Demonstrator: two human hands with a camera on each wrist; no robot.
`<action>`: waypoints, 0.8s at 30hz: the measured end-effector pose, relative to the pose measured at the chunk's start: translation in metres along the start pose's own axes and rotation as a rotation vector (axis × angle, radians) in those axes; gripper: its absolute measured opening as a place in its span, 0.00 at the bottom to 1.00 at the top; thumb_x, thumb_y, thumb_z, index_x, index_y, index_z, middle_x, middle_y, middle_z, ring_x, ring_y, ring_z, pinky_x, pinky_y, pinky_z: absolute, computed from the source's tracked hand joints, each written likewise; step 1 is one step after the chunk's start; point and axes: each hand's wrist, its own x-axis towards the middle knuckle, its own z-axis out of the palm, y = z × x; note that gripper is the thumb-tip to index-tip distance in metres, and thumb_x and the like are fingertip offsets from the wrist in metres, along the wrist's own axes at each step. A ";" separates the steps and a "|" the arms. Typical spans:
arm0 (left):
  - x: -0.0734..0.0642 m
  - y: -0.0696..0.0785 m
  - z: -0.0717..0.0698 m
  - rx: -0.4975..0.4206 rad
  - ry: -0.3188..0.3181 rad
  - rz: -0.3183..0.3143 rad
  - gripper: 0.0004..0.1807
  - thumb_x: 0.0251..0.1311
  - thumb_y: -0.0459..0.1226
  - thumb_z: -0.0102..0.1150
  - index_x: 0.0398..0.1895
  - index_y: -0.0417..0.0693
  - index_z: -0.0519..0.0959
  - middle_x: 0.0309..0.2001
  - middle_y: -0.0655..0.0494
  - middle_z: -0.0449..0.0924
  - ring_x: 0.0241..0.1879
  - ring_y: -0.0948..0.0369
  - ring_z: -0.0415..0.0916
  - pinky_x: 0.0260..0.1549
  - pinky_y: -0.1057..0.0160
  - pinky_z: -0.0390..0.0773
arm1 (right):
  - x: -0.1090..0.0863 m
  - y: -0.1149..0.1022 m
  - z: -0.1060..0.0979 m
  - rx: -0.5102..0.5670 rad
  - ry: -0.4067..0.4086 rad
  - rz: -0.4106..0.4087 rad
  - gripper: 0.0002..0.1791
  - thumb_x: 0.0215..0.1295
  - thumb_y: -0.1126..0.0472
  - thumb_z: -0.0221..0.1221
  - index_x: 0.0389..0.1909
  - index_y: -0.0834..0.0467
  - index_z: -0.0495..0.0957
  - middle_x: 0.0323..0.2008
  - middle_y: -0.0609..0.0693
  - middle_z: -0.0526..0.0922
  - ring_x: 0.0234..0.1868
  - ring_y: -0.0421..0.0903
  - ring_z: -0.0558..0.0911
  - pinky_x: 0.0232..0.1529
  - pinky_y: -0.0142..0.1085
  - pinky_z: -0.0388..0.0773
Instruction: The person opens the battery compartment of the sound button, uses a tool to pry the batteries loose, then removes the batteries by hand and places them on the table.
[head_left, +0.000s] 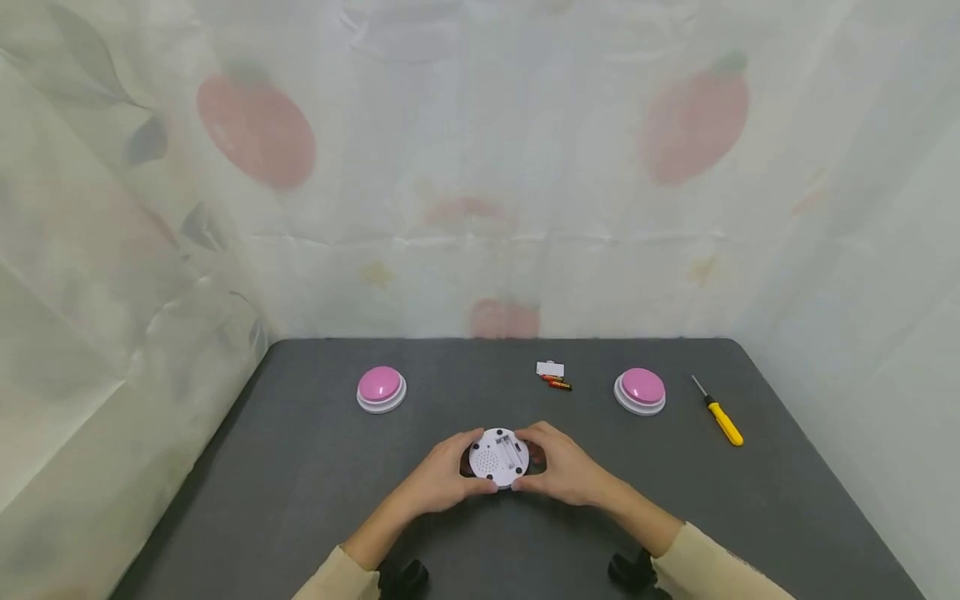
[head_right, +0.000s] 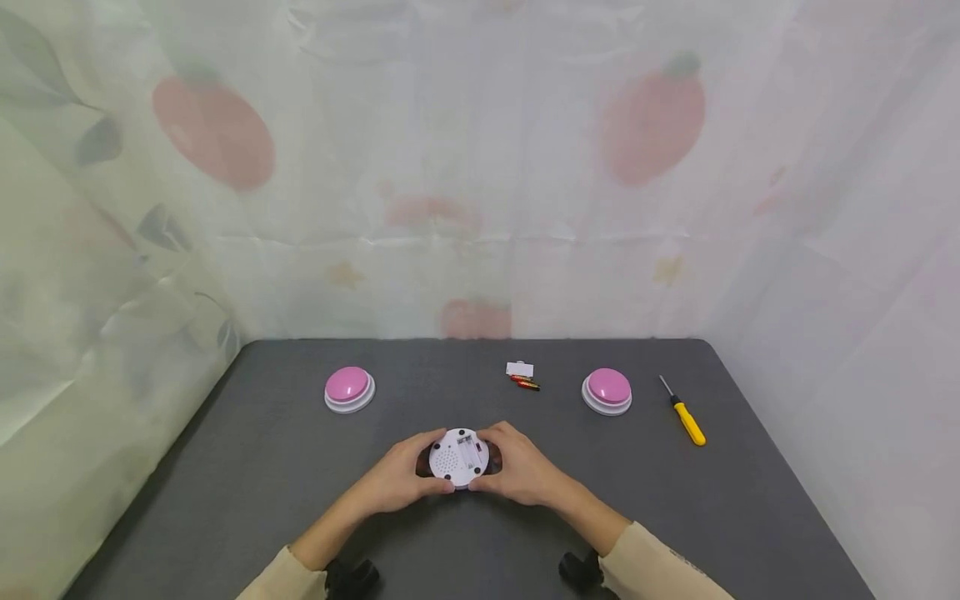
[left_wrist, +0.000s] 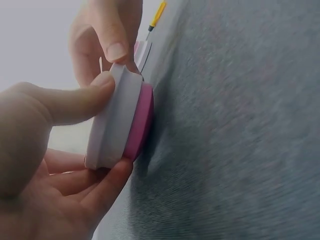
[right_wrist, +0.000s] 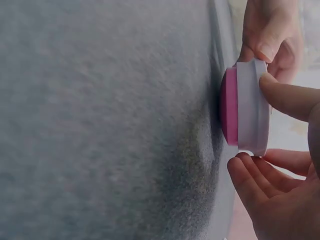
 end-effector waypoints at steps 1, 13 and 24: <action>0.002 0.000 -0.001 0.004 0.002 0.003 0.47 0.54 0.46 0.76 0.70 0.29 0.67 0.64 0.36 0.74 0.62 0.44 0.72 0.60 0.41 0.70 | 0.003 0.001 -0.001 0.002 0.005 0.005 0.38 0.55 0.53 0.76 0.63 0.65 0.75 0.53 0.50 0.77 0.46 0.42 0.79 0.47 0.36 0.79; 0.029 -0.005 -0.015 0.056 0.020 -0.003 0.41 0.59 0.39 0.72 0.69 0.24 0.65 0.63 0.32 0.74 0.62 0.42 0.73 0.60 0.42 0.70 | 0.035 0.015 -0.003 0.064 0.065 0.046 0.37 0.53 0.59 0.77 0.62 0.69 0.75 0.49 0.54 0.78 0.44 0.44 0.81 0.45 0.35 0.80; 0.062 -0.012 -0.026 0.079 0.041 -0.056 0.42 0.54 0.41 0.76 0.68 0.27 0.70 0.65 0.33 0.74 0.65 0.41 0.71 0.63 0.43 0.68 | 0.059 0.023 -0.007 0.088 0.112 0.086 0.39 0.52 0.61 0.77 0.63 0.71 0.73 0.50 0.58 0.78 0.44 0.48 0.81 0.43 0.36 0.78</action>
